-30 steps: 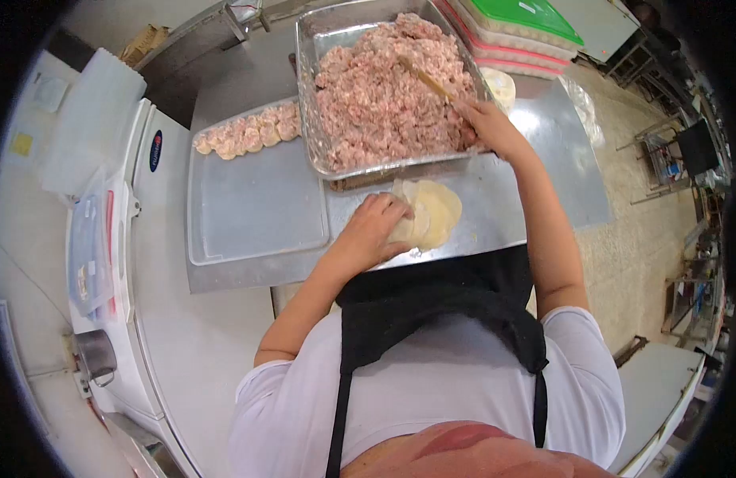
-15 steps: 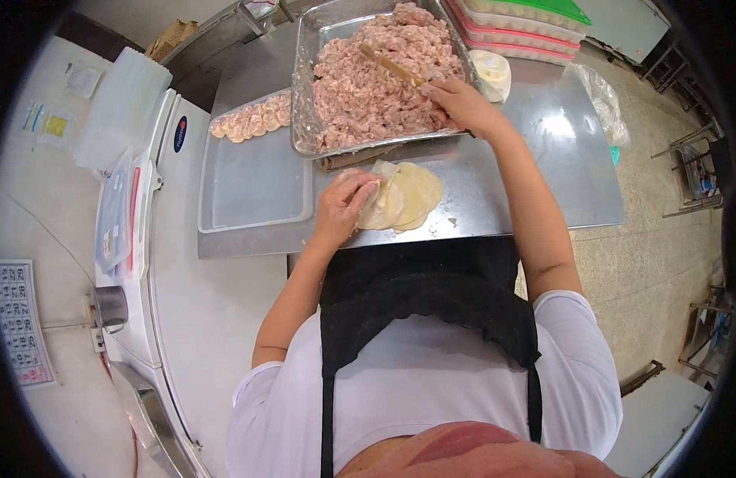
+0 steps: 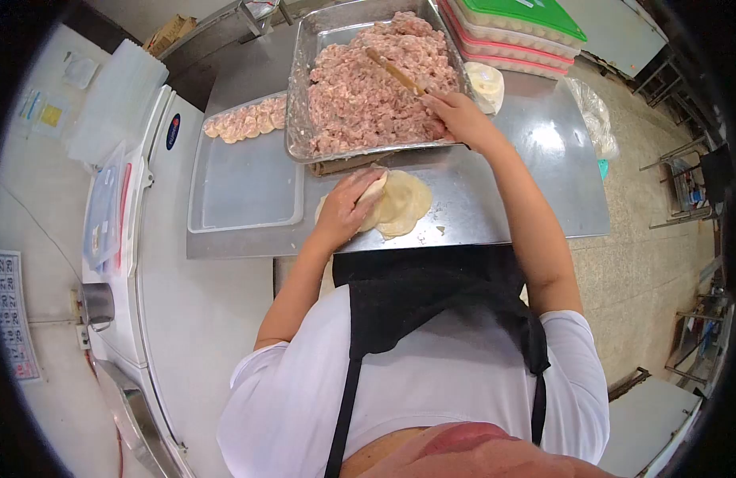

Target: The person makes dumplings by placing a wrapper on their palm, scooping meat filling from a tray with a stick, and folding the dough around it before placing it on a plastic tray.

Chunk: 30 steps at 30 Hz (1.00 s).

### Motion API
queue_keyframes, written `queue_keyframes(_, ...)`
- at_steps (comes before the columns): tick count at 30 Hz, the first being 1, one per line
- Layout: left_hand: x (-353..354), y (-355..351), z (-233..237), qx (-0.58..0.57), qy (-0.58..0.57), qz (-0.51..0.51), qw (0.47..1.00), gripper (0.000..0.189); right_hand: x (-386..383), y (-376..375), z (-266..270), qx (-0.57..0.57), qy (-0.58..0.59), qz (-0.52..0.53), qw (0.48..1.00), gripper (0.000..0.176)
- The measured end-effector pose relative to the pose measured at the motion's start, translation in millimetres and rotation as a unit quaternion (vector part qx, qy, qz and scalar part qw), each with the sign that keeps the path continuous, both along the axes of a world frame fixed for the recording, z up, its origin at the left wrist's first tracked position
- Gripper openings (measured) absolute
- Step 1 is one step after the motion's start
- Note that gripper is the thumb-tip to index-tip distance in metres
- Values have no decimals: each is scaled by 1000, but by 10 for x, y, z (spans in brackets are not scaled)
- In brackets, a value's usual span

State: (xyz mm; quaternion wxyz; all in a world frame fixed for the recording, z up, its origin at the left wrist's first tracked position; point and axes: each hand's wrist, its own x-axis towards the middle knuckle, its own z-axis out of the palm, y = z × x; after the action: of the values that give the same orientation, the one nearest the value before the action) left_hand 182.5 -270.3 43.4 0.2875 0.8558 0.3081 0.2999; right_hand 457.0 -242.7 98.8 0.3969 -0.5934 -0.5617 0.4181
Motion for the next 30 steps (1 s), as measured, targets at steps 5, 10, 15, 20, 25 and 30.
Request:
queue_keyframes(5, -44, 106, 247, -39, -49, -40, 997, 29, 14, -17, 83, -34, 35, 19, 999, 31)
queue_keyframes(10, -125, 305, 424, -68, -103, -23, 992, 24, 234, 36, 444, 223, -452, 34, 863, 37)
queue_keyframes(15, -152, 379, 806, -229, -224, 34, 947, 25, 238, 420, 994, 98, -712, 35, 694, 29)
queue_keyframes(20, -194, 796, 712, -271, -265, 119, 918, 27, -71, 512, 399, 205, -707, 113, 667, 16)
queue_keyframes(25, -290, 716, 746, -339, -368, 61, 864, 34, -262, -14, 301, 176, -684, 131, 695, 18)
queue_keyframes(30, -323, 557, 673, -280, -251, 17, 926, 33, -58, 271, 988, 196, -720, 95, 659, 29)
